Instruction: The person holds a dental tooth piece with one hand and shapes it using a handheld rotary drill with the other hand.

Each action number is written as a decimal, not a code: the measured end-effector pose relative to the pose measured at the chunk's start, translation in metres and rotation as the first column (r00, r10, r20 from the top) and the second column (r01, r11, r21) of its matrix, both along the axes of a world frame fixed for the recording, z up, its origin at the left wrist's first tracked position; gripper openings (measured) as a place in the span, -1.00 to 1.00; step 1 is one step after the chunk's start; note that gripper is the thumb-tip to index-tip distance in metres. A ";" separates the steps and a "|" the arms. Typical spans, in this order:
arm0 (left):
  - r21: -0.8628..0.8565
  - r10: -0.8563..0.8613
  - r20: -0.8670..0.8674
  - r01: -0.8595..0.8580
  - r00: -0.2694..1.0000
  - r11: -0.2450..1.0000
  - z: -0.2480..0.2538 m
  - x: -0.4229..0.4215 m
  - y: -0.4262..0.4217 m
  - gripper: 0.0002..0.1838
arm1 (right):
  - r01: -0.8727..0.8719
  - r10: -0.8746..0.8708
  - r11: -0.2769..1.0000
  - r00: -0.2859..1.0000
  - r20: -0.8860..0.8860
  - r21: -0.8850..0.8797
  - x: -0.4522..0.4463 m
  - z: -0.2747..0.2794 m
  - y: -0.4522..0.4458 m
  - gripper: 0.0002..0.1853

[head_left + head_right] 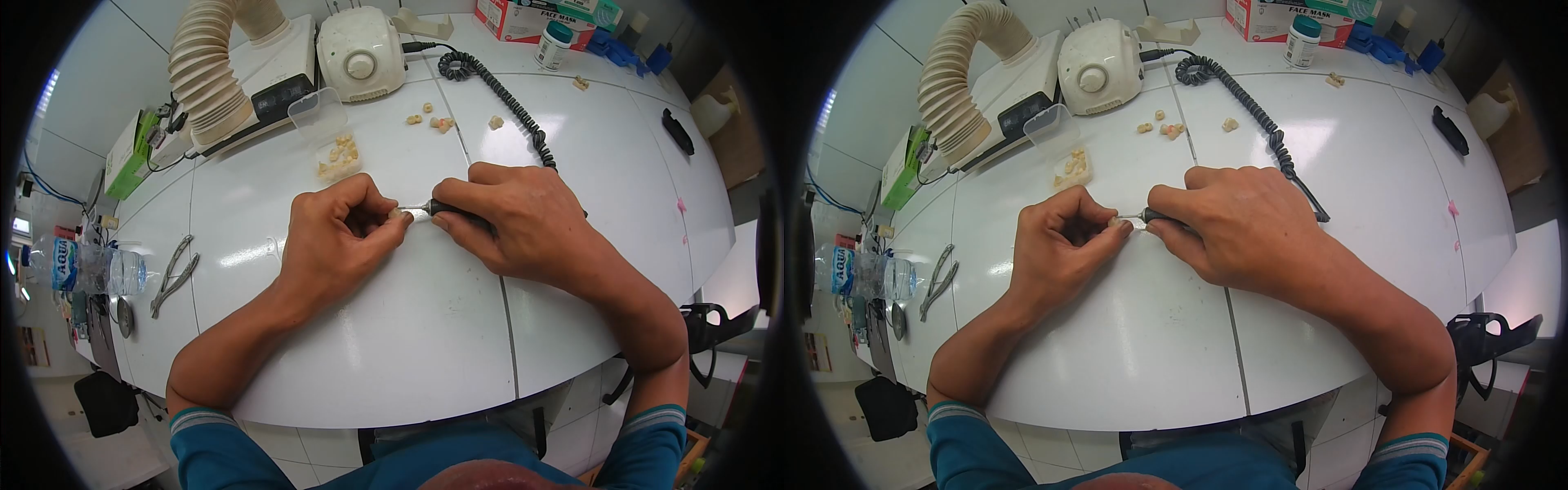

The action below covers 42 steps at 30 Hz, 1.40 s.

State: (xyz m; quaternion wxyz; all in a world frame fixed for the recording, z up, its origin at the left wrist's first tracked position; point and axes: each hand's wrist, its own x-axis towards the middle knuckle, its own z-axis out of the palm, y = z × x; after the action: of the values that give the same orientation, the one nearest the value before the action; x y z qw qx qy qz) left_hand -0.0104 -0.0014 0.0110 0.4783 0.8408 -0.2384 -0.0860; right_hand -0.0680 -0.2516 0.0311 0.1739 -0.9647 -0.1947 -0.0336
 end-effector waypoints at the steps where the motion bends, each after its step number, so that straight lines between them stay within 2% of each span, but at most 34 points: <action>1: 0.000 0.001 0.000 -0.001 1.000 1.000 0.000 0.000 0.000 -0.77 | -0.005 0.005 1.000 1.000 0.004 0.005 0.000 -0.001 0.000 -0.74; 12: 0.037 -0.022 0.006 0.021 1.000 0.999 -0.003 0.001 0.003 -0.81 | 0.003 -0.002 1.000 1.000 -0.001 0.003 0.000 -0.001 0.000 -0.74; 19: 0.003 0.002 0.003 -0.002 1.000 1.000 0.000 0.000 0.000 -0.78 | -0.001 0.001 1.000 1.000 -0.001 0.015 -0.001 0.001 0.000 -0.74; 24: 0.013 0.000 0.045 -0.001 0.999 1.000 -0.001 -0.001 0.001 -0.78 | 0.003 -0.006 0.998 0.999 0.051 0.058 0.000 -0.005 -0.003 -0.75; 33: -0.002 -0.045 -0.046 0.045 0.998 0.999 -0.003 0.000 0.004 -0.86 | 0.006 -0.008 0.997 1.000 0.025 0.083 0.000 -0.002 -0.002 -0.76; 42: 0.045 -0.048 -0.023 0.049 0.999 0.998 0.000 -0.001 0.004 -0.87 | 0.002 -0.003 0.998 1.000 0.008 0.060 -0.001 -0.001 -0.003 -0.77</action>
State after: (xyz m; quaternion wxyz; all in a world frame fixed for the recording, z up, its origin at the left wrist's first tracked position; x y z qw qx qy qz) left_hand -0.0109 0.0025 0.0115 0.4592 0.8445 -0.2514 -0.1125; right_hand -0.0686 -0.2543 0.0298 0.2017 -0.9592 -0.1932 -0.0437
